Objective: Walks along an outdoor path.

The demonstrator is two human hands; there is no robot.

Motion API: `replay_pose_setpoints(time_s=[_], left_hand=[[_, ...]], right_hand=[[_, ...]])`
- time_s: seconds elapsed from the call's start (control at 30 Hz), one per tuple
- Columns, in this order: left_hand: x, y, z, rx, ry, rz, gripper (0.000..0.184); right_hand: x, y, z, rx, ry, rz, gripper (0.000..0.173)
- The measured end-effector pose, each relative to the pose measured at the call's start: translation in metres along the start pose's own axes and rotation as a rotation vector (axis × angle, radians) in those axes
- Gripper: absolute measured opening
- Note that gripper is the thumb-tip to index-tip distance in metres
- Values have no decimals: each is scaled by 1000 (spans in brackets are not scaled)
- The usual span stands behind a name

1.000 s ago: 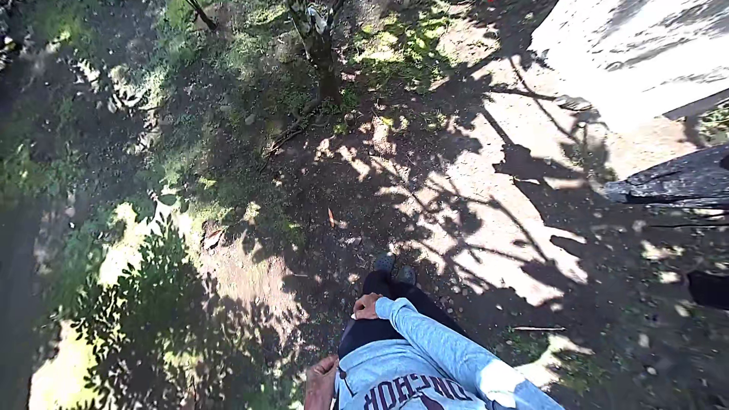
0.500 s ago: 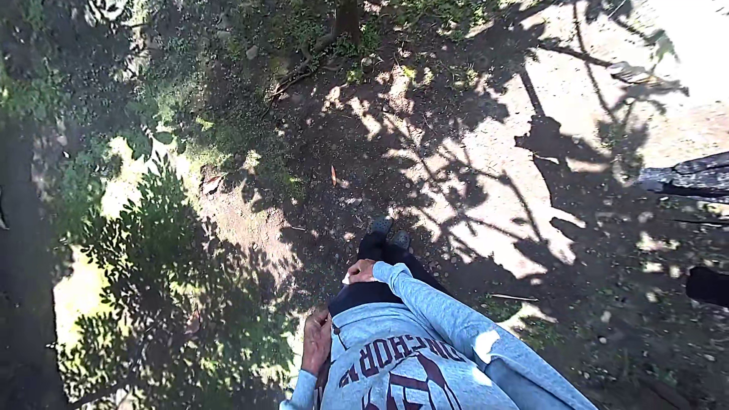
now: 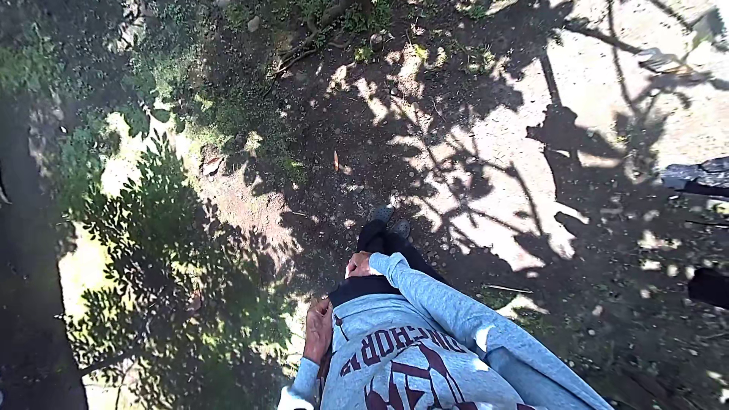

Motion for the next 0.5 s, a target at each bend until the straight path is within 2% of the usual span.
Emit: replay_pose_setpoints(time_s=[0.2,0.37,0.5], left_hand=[[-13,-3,-1,57,-22,-144,15],[-22,2,-9,232,239,-173,13],[-25,3,-6,181,178,-125,8]], right_hand=[[-4,-13,8,-72,44,68,37],[-3,3,5,-111,-7,102,37],[-4,3,13,-116,-41,114,36]])
Point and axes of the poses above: each hand's wrist, its own y-axis away from the middle knuckle, its own x-axis out of the back of the hand, z = x × y, the point moved 8 cm from there along -y, towards the middle knuckle, and after that the axes turned 6 degrees about -y, right-handed, at the moved point
